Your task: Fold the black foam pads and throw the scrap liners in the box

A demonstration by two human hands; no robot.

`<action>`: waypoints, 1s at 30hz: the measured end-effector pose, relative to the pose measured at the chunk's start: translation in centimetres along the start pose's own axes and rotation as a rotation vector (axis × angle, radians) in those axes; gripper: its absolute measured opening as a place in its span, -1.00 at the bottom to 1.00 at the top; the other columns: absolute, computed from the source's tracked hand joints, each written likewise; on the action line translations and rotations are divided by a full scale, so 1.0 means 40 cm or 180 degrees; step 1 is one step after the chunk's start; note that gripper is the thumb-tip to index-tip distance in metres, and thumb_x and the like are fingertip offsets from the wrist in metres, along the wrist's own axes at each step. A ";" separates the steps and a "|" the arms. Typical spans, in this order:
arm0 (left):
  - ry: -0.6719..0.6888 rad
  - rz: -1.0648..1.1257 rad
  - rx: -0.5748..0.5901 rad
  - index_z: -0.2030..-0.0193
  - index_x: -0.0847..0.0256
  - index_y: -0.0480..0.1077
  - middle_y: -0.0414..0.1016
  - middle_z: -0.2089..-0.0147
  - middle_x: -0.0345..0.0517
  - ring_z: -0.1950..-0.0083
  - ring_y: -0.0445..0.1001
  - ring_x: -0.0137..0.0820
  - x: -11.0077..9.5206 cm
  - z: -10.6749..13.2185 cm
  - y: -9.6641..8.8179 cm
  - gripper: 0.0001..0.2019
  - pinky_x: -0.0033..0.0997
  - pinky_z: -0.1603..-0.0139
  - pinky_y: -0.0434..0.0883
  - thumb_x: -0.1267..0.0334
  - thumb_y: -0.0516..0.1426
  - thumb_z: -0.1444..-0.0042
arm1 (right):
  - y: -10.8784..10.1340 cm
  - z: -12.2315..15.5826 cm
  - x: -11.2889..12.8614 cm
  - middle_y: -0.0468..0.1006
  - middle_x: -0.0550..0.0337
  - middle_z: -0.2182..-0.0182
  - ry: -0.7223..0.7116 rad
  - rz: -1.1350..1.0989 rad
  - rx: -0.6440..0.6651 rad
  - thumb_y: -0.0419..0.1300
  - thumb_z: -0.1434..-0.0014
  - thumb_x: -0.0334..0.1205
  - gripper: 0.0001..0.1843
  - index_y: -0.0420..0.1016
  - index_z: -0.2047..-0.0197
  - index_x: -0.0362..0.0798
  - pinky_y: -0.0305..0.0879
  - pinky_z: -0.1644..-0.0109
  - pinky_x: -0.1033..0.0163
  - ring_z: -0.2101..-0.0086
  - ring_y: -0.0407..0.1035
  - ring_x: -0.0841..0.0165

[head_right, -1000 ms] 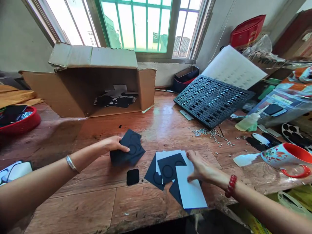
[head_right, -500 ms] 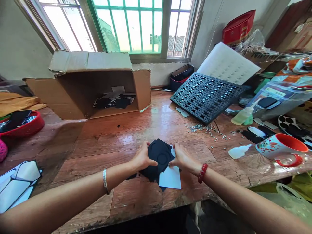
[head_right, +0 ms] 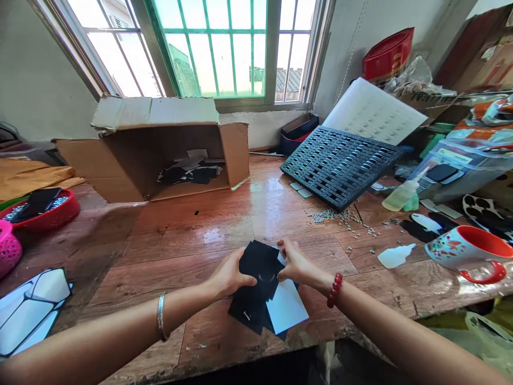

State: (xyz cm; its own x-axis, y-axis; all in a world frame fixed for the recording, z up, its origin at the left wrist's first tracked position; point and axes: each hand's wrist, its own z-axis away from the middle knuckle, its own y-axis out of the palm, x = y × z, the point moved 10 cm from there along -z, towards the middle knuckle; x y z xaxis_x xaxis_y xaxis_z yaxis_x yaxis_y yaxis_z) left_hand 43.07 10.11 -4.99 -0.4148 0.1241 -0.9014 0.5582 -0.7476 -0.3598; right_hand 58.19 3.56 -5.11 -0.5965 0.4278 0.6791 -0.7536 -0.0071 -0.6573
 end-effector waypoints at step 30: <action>-0.0027 -0.1096 -0.0751 -0.01 0.18 0.35 0.36 -0.07 0.05 -0.18 0.25 -0.04 0.102 0.188 -0.213 -0.55 -0.02 -0.20 0.25 0.35 0.31 0.06 | 0.100 -0.177 0.284 0.50 0.27 0.63 -0.0088 -0.0548 0.1654 0.45 0.40 -0.28 -0.68 0.38 0.58 -0.07 0.32 0.54 0.32 0.59 0.37 0.38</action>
State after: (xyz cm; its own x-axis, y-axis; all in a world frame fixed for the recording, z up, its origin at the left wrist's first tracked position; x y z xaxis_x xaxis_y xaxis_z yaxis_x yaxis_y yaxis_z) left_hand 31.21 12.07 -3.80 -0.6113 0.3347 -0.7171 0.5348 -0.4932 -0.6861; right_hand 50.36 14.79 -2.36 -0.4541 0.4384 0.7756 -0.8741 -0.3877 -0.2927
